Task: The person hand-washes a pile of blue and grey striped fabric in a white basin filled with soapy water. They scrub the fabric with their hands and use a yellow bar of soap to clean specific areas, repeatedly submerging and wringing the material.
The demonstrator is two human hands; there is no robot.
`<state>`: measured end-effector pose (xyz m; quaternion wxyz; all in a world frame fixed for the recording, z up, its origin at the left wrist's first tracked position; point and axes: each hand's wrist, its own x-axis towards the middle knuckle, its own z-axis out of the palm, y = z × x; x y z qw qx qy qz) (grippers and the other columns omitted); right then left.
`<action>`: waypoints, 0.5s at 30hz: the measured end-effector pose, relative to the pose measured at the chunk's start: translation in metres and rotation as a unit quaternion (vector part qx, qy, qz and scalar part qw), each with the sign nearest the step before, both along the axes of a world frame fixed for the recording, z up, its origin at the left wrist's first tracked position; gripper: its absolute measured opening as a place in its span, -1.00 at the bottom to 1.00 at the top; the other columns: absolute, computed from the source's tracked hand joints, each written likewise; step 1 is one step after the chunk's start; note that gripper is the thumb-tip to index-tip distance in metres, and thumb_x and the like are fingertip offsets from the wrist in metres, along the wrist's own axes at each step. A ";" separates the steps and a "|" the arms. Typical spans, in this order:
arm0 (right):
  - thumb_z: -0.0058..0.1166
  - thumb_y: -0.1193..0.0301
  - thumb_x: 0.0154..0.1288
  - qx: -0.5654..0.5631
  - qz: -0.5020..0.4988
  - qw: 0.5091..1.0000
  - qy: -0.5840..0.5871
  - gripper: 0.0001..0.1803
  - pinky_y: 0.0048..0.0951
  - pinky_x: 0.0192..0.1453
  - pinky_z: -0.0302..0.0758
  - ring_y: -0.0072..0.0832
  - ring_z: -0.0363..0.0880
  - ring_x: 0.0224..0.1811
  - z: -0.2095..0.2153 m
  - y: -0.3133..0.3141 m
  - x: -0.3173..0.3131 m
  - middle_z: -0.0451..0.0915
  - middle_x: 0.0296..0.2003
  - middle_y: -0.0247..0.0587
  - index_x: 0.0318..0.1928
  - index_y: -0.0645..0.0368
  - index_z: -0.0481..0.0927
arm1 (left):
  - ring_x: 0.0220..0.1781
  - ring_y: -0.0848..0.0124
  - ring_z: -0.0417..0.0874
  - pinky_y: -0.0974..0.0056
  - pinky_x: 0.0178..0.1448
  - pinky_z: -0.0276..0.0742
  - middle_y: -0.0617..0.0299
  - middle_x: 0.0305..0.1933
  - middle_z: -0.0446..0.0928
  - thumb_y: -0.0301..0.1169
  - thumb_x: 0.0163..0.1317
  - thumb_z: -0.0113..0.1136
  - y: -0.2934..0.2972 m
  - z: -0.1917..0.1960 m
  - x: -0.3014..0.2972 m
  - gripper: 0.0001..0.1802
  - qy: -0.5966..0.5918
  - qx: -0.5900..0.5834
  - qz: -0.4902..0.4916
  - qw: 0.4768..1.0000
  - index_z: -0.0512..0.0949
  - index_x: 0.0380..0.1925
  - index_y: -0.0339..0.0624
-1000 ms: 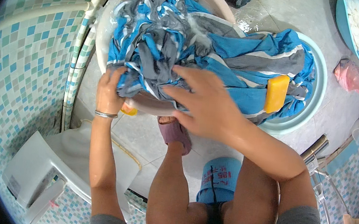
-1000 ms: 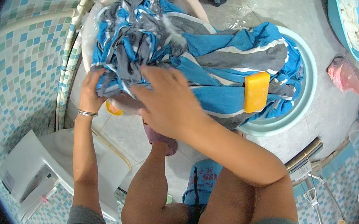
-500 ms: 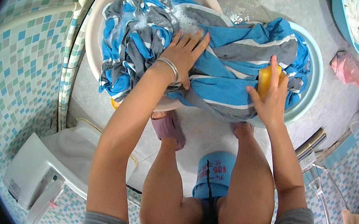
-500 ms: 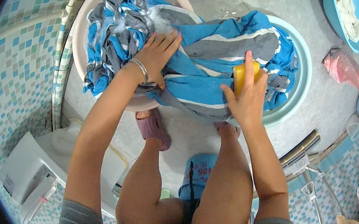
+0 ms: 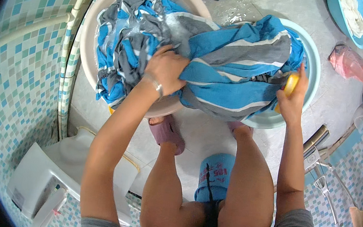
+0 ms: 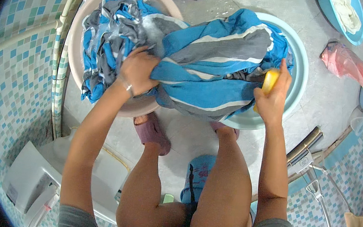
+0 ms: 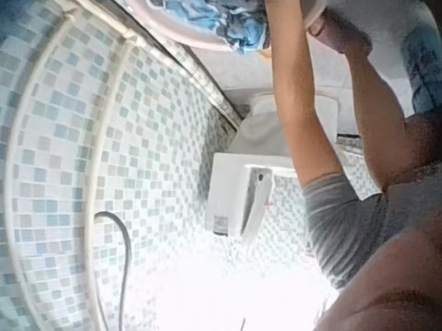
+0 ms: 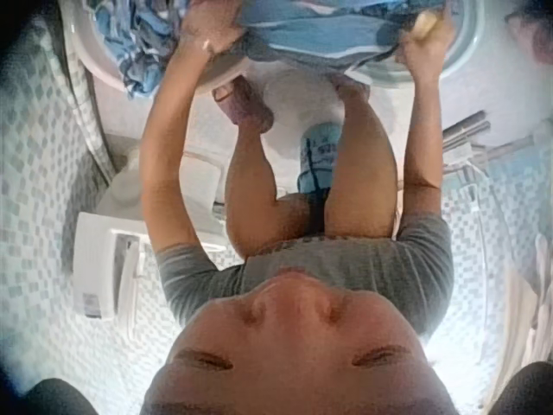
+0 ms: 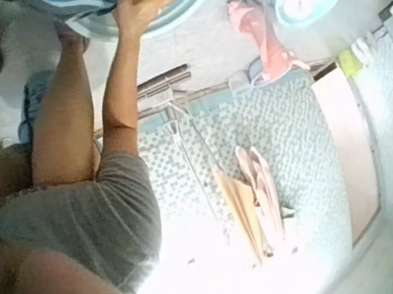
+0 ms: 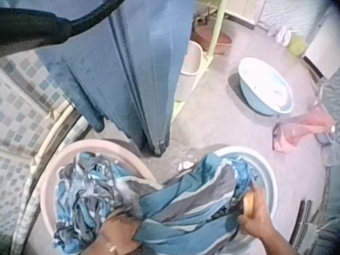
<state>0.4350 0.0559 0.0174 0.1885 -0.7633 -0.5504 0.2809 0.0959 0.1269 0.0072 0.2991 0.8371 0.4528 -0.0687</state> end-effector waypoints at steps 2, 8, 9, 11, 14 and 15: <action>0.09 0.72 -0.32 -0.044 0.056 0.997 0.002 0.22 -0.21 0.48 0.05 -0.03 -0.08 0.48 0.004 0.004 0.003 -0.22 0.45 0.03 0.46 -0.04 -0.15 | -0.16 0.14 0.59 0.08 0.32 0.31 0.04 -0.34 0.59 -0.38 -0.40 0.36 -0.004 0.027 -0.003 -0.55 -0.056 0.050 0.032 0.997 0.61 -0.35 -0.26; 0.11 0.74 -0.31 -0.048 0.199 0.974 0.095 0.26 -0.27 0.48 0.07 -0.12 -0.09 0.49 0.011 0.026 -0.008 -0.15 0.46 -0.01 0.47 0.05 -0.26 | -0.46 0.18 0.52 0.06 0.12 0.45 0.11 -0.57 0.46 -0.38 -0.46 0.36 0.002 0.134 -0.013 -0.65 -0.172 0.194 0.071 0.963 0.57 -0.55 -0.29; 0.12 0.74 -0.30 -0.071 0.196 0.969 0.135 0.25 -0.28 0.48 0.06 -0.11 -0.05 0.48 0.013 0.029 -0.013 -0.10 0.45 0.01 0.46 0.09 -0.26 | -0.48 0.18 0.51 0.05 0.10 0.46 0.09 -0.57 0.46 -0.37 -0.47 0.37 0.003 0.148 -0.015 -0.63 -0.172 0.211 0.068 0.960 0.58 -0.54 -0.31; 0.08 0.68 -0.26 -0.050 0.202 0.969 0.137 -0.03 -0.31 0.34 0.23 -0.10 0.28 0.26 0.024 0.032 -0.025 0.30 0.19 0.01 0.33 0.10 0.15 | -0.47 0.17 0.51 0.05 0.07 0.48 0.08 -0.58 0.44 -0.37 -0.42 0.33 0.000 0.167 -0.018 -0.65 -0.194 0.216 0.097 0.952 0.58 -0.52 -0.33; 0.02 0.62 -0.25 -0.066 0.147 0.967 0.197 -0.52 -0.34 0.09 0.34 -0.20 0.42 -0.08 0.048 0.033 -0.029 0.44 -0.19 -0.11 -0.14 0.15 0.51 | -0.41 0.12 0.53 0.02 0.01 0.49 0.03 -0.54 0.46 -0.23 -0.36 0.31 -0.010 0.189 -0.032 -0.59 -0.234 0.226 0.156 0.933 0.56 -0.52 -0.35; 0.00 0.64 -0.25 -0.046 0.142 0.962 0.228 -0.67 -0.38 0.06 0.32 -0.23 0.41 -0.11 0.054 0.031 -0.023 0.43 -0.24 -0.12 -0.32 0.19 0.52 | -0.39 0.10 0.54 0.01 0.00 0.49 0.01 -0.52 0.46 -0.16 -0.35 0.30 -0.015 0.196 -0.040 -0.54 -0.256 0.229 0.185 0.921 0.55 -0.52 -0.36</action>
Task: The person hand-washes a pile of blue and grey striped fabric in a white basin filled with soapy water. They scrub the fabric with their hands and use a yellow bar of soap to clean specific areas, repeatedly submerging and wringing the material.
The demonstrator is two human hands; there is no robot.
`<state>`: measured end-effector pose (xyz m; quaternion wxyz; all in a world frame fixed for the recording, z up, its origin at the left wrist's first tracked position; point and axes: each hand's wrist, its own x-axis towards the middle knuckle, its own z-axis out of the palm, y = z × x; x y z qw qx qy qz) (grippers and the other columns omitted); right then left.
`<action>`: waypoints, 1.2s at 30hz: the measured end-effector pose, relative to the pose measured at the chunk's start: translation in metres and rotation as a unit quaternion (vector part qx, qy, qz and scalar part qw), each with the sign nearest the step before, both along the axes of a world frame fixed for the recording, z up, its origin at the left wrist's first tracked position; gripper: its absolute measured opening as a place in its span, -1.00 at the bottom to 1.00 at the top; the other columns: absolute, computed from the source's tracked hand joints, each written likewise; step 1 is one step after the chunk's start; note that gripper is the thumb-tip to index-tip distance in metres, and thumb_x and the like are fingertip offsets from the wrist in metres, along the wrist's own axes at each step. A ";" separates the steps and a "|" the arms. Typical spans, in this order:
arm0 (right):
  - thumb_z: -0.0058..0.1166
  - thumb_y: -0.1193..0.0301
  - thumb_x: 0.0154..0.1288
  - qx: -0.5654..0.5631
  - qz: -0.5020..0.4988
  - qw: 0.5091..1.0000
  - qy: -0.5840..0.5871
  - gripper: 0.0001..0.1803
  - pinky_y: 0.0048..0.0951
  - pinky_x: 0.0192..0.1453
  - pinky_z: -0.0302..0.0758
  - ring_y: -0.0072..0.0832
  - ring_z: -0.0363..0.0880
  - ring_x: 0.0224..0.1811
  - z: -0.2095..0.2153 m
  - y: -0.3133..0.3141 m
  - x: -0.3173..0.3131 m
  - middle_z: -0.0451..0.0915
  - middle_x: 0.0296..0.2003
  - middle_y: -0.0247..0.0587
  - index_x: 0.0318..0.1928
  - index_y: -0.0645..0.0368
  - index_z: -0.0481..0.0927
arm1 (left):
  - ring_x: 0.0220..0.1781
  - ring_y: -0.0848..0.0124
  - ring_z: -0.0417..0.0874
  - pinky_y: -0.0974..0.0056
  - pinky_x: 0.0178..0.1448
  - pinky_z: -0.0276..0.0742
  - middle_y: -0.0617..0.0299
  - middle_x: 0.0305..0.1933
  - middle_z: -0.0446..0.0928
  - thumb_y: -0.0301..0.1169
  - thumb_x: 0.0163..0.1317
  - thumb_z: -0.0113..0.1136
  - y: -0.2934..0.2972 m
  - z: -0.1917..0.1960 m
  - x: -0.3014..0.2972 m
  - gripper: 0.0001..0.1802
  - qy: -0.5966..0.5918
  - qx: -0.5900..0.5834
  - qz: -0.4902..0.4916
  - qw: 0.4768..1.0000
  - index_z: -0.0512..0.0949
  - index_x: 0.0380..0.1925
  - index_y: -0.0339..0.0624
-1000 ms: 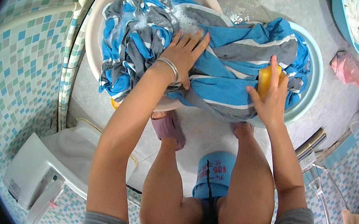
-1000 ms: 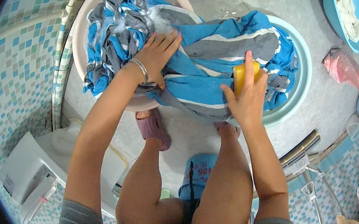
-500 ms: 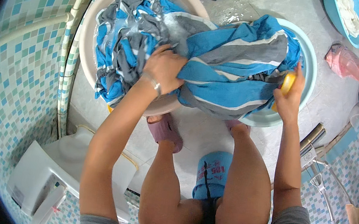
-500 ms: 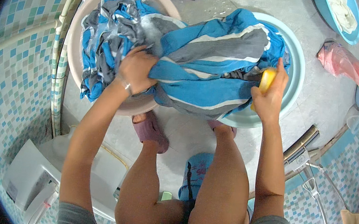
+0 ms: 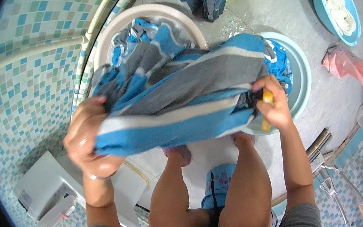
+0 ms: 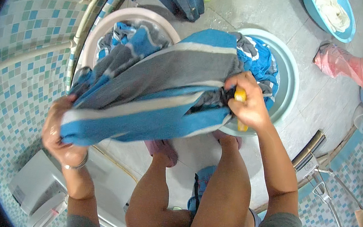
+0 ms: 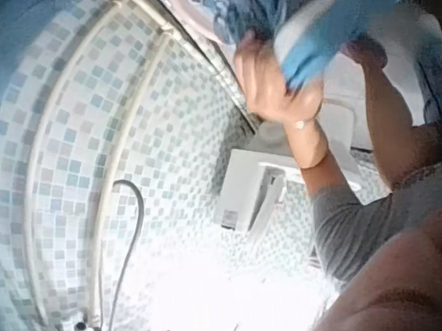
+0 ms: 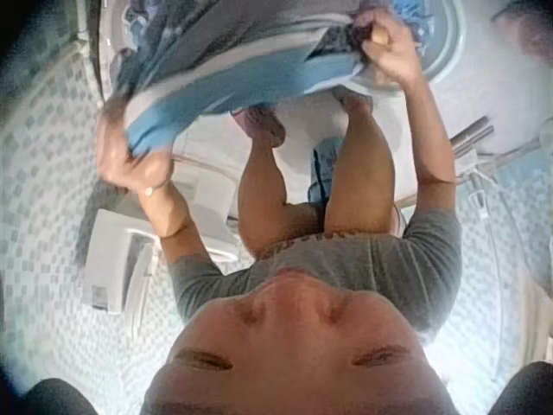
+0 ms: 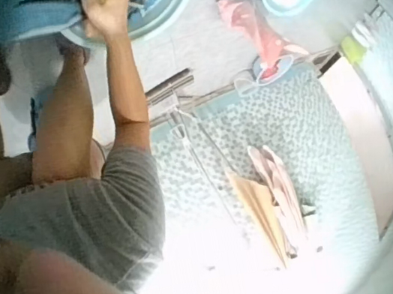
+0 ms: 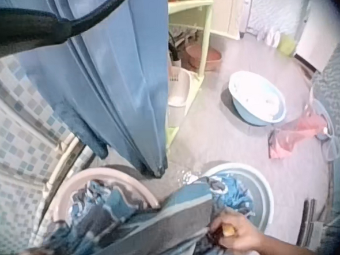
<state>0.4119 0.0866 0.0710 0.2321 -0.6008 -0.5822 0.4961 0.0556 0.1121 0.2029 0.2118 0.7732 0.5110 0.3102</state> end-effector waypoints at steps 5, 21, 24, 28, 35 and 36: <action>-0.01 0.64 -0.22 0.100 -0.040 0.982 0.155 -0.80 -0.54 -0.25 0.31 -0.47 0.35 -0.28 0.068 0.009 -0.019 0.36 -0.32 -0.23 -0.45 0.19 0.52 | -0.14 0.19 0.54 0.11 0.00 0.46 -0.02 -0.28 0.52 -0.16 -0.04 0.24 -0.051 0.049 -0.102 -0.44 -0.007 0.059 0.266 0.962 0.48 -0.14 -0.41; 0.18 0.47 -0.07 0.199 0.106 0.940 -0.256 -0.32 -0.20 0.07 0.46 -0.01 0.43 0.00 -0.040 0.053 -0.207 0.30 0.12 0.17 0.19 0.17 0.41 | 0.43 -0.05 0.12 -0.25 0.33 0.08 0.07 0.47 0.06 -0.24 -0.58 0.60 -0.006 -0.133 -0.077 -0.24 0.357 -0.111 0.009 0.927 0.44 -0.25 -0.17; 0.12 0.39 0.07 0.182 0.178 0.885 -0.389 -0.31 -0.17 0.10 0.44 -0.01 0.41 0.04 -0.065 0.054 -0.217 0.23 0.21 0.31 0.29 0.15 0.34 | 0.47 0.01 0.04 -0.33 0.36 -0.01 0.07 0.44 0.09 0.00 -0.48 0.56 -0.014 -0.151 -0.043 -0.20 0.459 -0.180 -0.054 0.868 0.49 -0.18 -0.17; -0.10 0.37 0.29 0.146 0.212 0.837 -0.483 -0.45 -0.22 0.06 0.43 -0.08 0.39 0.05 -0.086 0.057 -0.244 0.18 0.28 0.31 0.30 0.15 0.32 | 0.47 0.01 0.03 -0.37 0.37 -0.05 0.08 0.31 0.25 0.13 -0.35 0.49 -0.002 -0.191 -0.032 -0.15 0.517 -0.231 -0.061 0.822 0.50 -0.05 -0.14; -0.12 0.34 0.31 0.087 0.275 0.750 -0.595 -0.58 -0.15 -0.08 0.41 -0.11 0.40 0.00 -0.102 0.060 -0.266 0.13 0.32 0.29 0.12 0.19 0.52 | 0.41 0.16 0.20 -0.30 0.39 0.01 0.22 0.17 0.41 0.06 -0.21 0.47 0.024 -0.225 -0.021 -0.16 0.533 -0.309 -0.065 0.785 0.43 0.07 -0.10; -0.13 0.34 0.32 0.082 0.284 0.738 -0.606 -0.59 -0.14 -0.09 0.40 -0.10 0.40 0.00 -0.103 0.060 -0.269 0.13 0.33 0.28 0.11 0.18 0.53 | 0.40 0.16 0.21 -0.30 0.39 0.02 0.23 0.17 0.42 0.05 -0.21 0.48 0.025 -0.228 -0.022 -0.16 0.535 -0.304 -0.062 0.786 0.43 0.08 -0.10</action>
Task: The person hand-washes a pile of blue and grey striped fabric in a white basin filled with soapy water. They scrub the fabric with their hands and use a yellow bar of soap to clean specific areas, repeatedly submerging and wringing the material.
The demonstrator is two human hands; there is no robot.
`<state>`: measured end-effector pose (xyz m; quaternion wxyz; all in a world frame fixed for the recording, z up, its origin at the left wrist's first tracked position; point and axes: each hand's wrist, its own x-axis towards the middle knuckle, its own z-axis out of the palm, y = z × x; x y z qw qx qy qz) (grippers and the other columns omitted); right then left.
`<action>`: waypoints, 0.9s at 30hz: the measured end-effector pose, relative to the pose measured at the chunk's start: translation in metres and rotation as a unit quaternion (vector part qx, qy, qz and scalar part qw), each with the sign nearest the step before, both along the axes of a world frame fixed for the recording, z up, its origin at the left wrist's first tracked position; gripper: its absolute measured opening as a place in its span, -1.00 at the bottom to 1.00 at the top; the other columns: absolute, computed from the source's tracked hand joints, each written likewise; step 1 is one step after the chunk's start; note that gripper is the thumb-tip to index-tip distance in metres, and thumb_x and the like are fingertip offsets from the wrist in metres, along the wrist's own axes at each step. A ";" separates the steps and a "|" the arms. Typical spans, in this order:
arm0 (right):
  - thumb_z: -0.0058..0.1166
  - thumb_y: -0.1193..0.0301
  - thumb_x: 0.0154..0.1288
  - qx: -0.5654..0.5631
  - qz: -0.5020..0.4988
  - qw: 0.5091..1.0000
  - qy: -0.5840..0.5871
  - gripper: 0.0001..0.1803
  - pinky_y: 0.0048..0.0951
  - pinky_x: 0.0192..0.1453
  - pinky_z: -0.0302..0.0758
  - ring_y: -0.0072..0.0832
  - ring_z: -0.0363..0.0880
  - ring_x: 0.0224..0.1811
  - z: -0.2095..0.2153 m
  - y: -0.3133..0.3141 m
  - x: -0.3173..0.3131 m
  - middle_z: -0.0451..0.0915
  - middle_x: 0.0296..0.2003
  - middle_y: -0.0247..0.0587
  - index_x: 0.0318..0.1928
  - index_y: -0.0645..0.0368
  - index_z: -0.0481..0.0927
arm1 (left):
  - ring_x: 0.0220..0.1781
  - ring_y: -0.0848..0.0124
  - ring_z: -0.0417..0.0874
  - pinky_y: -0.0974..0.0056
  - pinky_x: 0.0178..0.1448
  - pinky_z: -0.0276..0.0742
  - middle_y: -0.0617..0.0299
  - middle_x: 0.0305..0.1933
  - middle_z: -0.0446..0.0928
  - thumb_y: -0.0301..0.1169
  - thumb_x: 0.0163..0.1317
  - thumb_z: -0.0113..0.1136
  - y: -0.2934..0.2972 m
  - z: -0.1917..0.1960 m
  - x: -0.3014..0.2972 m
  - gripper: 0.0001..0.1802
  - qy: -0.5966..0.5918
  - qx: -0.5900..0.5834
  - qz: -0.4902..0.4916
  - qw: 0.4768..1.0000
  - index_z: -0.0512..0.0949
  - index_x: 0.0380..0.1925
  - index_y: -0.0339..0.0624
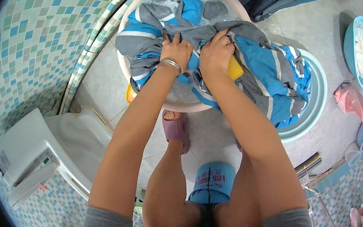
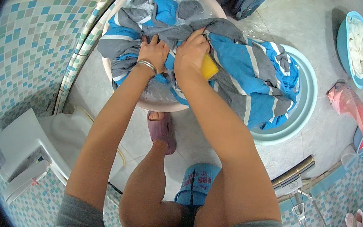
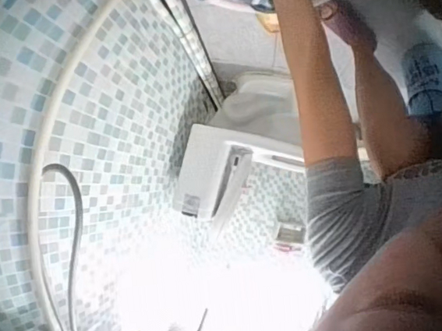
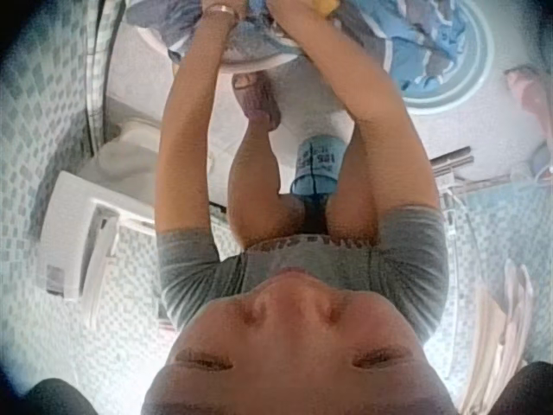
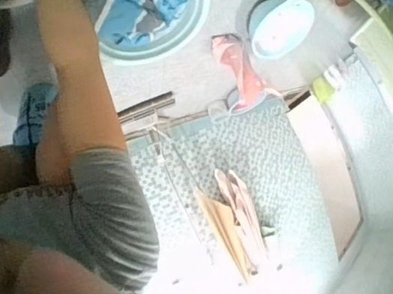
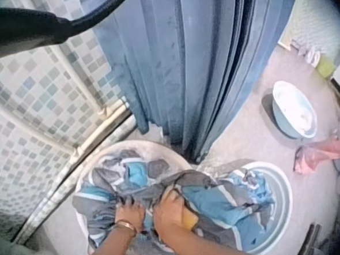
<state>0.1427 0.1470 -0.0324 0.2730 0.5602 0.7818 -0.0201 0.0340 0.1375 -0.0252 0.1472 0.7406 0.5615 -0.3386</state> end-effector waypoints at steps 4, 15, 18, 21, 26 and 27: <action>-0.16 0.35 0.34 -0.017 -0.023 0.999 -0.035 -0.61 -0.11 -0.11 0.40 -0.09 0.39 0.01 -0.009 0.007 -0.008 0.12 0.33 0.25 0.11 0.15 0.54 | 0.36 0.20 0.27 -0.28 0.38 0.05 0.26 0.12 0.47 -0.05 -0.24 0.50 0.001 -0.012 0.003 -0.21 0.000 0.033 0.006 0.999 0.46 0.04 -0.08; 0.05 0.28 0.15 0.085 0.011 0.977 0.194 -0.39 -0.22 0.08 0.30 -0.16 0.33 0.07 0.032 -0.034 0.033 0.14 0.31 0.23 0.28 -0.10 0.37 | 0.23 0.19 0.35 -0.24 0.33 0.12 0.24 0.00 0.50 -0.40 0.16 0.06 -0.008 -0.042 0.006 -0.71 0.026 0.107 0.033 0.993 0.58 -0.09 -0.05; -0.04 0.28 0.24 0.090 0.035 0.987 0.131 -0.45 -0.14 0.11 0.28 -0.15 0.31 0.09 0.011 -0.033 0.032 0.17 0.31 0.19 0.27 -0.04 0.36 | 0.23 0.19 0.36 -0.21 0.33 0.14 0.25 0.02 0.50 -0.31 0.09 0.18 -0.006 -0.037 0.009 -0.64 0.018 0.123 0.032 0.992 0.56 -0.06 -0.05; -0.09 0.27 0.30 0.064 0.071 0.993 0.065 -0.48 -0.13 0.09 0.30 -0.16 0.30 0.08 -0.008 -0.025 0.029 0.23 0.28 0.17 0.27 0.06 0.36 | 0.14 0.19 0.41 -0.14 0.30 0.21 0.22 0.01 0.47 -0.37 0.10 0.14 -0.011 -0.017 0.001 -0.71 -0.064 0.159 0.010 0.985 0.56 -0.13 -0.05; -0.11 0.27 0.32 0.005 0.107 0.994 0.023 -0.48 -0.17 0.07 0.33 -0.15 0.31 0.10 -0.018 -0.014 0.025 0.22 0.29 0.11 0.25 0.19 0.36 | 0.18 0.12 0.40 -0.14 0.29 0.26 0.08 0.28 0.26 -0.44 0.11 0.15 -0.028 0.016 -0.008 -0.63 -0.193 0.225 0.088 0.951 0.38 -0.04 -0.11; -0.11 0.27 0.33 -0.003 0.105 0.994 0.010 -0.48 -0.18 0.09 0.32 -0.15 0.30 0.11 -0.021 -0.011 0.026 0.21 0.29 0.11 0.25 0.21 0.36 | 0.19 0.11 0.39 -0.17 0.28 0.27 0.07 0.35 0.19 -0.45 0.11 0.14 -0.028 0.016 -0.005 -0.60 -0.226 0.247 0.092 0.938 0.37 -0.01 -0.09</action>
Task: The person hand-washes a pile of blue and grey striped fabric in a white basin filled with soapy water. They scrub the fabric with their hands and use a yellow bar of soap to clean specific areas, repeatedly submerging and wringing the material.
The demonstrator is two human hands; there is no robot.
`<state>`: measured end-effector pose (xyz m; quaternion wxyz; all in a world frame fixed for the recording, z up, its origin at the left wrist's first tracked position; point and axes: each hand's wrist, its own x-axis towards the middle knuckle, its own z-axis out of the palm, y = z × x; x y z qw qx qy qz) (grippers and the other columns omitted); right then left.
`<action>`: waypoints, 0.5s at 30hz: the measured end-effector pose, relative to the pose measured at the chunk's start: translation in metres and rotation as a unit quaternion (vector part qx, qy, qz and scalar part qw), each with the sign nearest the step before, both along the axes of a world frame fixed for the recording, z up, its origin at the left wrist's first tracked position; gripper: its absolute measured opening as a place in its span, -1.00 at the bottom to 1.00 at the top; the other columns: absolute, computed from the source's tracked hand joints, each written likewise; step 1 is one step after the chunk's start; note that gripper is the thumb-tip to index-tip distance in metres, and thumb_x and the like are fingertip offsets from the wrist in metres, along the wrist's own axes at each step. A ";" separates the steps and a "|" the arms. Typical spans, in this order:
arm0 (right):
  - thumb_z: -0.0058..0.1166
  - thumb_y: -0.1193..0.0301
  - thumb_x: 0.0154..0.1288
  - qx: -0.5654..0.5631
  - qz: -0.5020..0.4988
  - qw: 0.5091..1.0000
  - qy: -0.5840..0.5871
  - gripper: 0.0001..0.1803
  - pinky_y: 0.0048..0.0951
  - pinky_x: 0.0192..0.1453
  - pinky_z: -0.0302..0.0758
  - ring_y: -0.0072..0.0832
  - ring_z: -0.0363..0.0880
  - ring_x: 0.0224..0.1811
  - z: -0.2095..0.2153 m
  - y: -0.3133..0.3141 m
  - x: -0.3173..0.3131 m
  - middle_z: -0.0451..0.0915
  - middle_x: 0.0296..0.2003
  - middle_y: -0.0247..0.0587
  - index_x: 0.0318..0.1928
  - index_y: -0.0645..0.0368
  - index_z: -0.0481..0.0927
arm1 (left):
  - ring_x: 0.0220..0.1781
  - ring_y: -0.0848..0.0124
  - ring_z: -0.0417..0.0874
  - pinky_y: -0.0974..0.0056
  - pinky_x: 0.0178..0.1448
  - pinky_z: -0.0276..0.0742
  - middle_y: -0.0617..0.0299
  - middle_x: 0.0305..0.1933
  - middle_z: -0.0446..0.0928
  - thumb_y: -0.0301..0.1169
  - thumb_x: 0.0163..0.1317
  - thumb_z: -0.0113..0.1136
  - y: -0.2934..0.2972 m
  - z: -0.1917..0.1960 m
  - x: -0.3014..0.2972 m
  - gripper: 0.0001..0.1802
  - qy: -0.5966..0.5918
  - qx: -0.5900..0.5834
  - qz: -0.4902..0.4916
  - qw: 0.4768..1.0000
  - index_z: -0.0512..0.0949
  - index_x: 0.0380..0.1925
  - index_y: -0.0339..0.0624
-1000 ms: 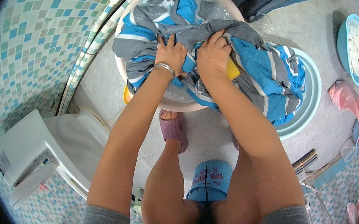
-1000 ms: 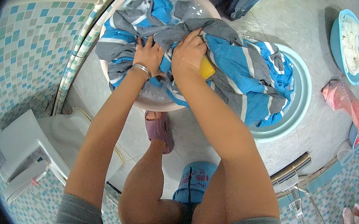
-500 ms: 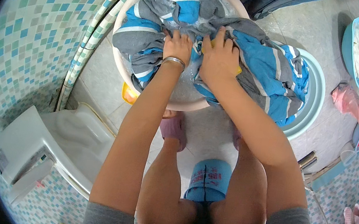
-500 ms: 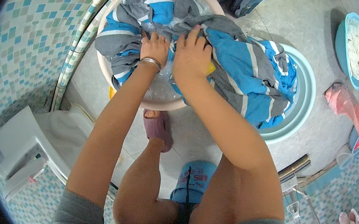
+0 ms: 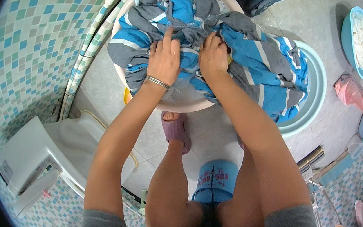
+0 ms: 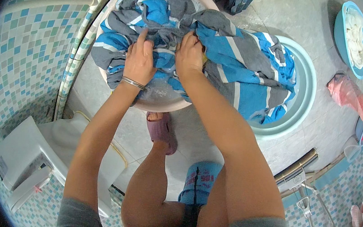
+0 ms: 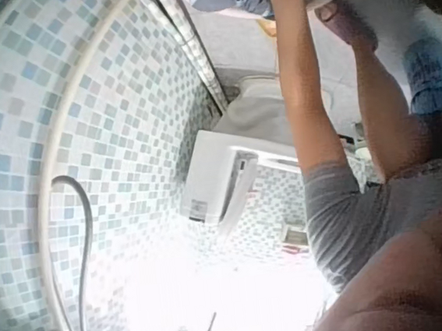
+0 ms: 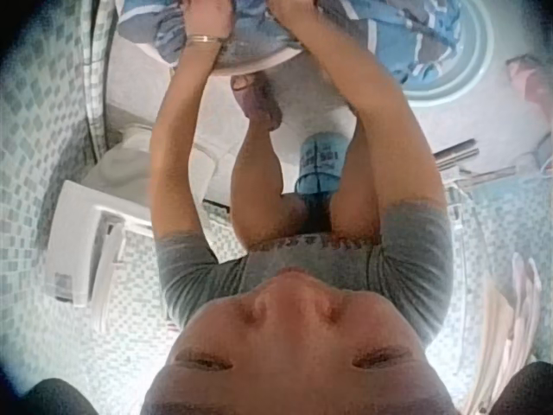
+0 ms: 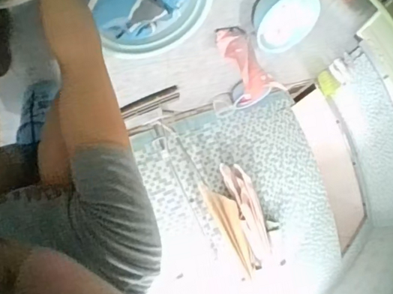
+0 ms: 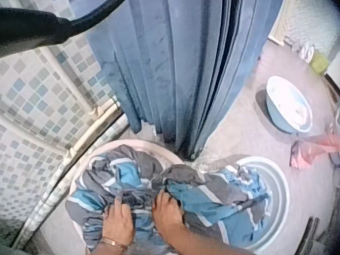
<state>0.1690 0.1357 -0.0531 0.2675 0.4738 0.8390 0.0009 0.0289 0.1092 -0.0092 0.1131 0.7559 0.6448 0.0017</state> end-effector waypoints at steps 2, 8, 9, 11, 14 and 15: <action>-0.10 0.26 0.33 -0.015 0.001 1.000 -0.025 -0.47 -0.19 0.11 0.31 -0.15 0.29 0.13 0.000 0.001 -0.004 0.20 0.29 0.09 0.25 0.24 0.37 | 0.34 0.03 0.26 -0.32 0.23 0.27 0.20 0.53 -0.16 -0.44 0.17 0.10 0.004 0.014 0.010 -0.41 0.004 -0.051 -0.021 0.998 0.26 0.24 0.11; -0.06 0.27 0.31 -0.067 -0.034 0.997 -0.017 -0.47 -0.19 0.12 0.29 -0.12 0.25 0.15 0.003 0.005 -0.015 0.21 0.26 0.09 0.23 0.27 0.39 | 0.49 0.08 -0.02 -0.35 0.29 0.18 0.45 0.52 -0.14 -0.27 0.05 0.30 0.031 -0.024 0.029 -0.03 0.247 -0.213 -0.031 0.945 -0.04 0.41 0.47; -0.06 0.27 0.31 -0.096 -0.051 0.994 -0.009 -0.47 -0.18 0.12 0.29 -0.12 0.25 0.14 0.005 0.007 -0.015 0.22 0.25 0.09 0.23 0.26 0.40 | 0.49 0.10 0.01 -0.33 0.30 0.17 0.42 0.51 -0.06 -0.27 0.06 0.29 0.037 -0.030 0.032 -0.05 0.259 -0.236 -0.019 0.936 -0.01 0.41 0.46; -0.01 0.27 0.28 -0.039 -0.060 0.997 0.036 -0.46 -0.18 0.07 0.31 -0.14 0.26 0.13 0.005 -0.001 -0.015 0.26 0.18 0.09 0.23 0.24 0.38 | 0.41 0.13 0.15 -0.31 0.30 0.16 0.41 0.41 0.15 -0.25 0.14 0.20 0.050 -0.046 0.029 -0.29 0.262 -0.303 -0.021 0.916 0.20 0.31 0.34; 0.02 0.28 0.25 -0.052 -0.078 0.993 0.069 -0.48 -0.19 0.03 0.33 -0.16 0.30 0.10 0.022 -0.004 -0.013 0.31 0.12 0.07 0.21 0.14 0.38 | 0.31 0.17 0.29 -0.26 0.29 0.18 0.40 0.22 0.39 -0.28 0.18 0.14 0.048 -0.066 0.023 -0.55 0.293 -0.281 -0.004 0.914 0.45 0.12 0.22; 0.03 0.29 0.24 -0.064 -0.082 0.991 0.090 -0.49 -0.19 0.02 0.34 -0.16 0.33 0.07 0.028 -0.005 -0.011 0.33 0.08 0.05 0.20 0.09 0.38 | 0.28 0.18 0.32 -0.25 0.29 0.20 0.39 0.14 0.46 -0.30 0.17 0.13 0.045 -0.072 0.019 -0.62 0.309 -0.253 0.006 0.917 0.52 0.04 0.19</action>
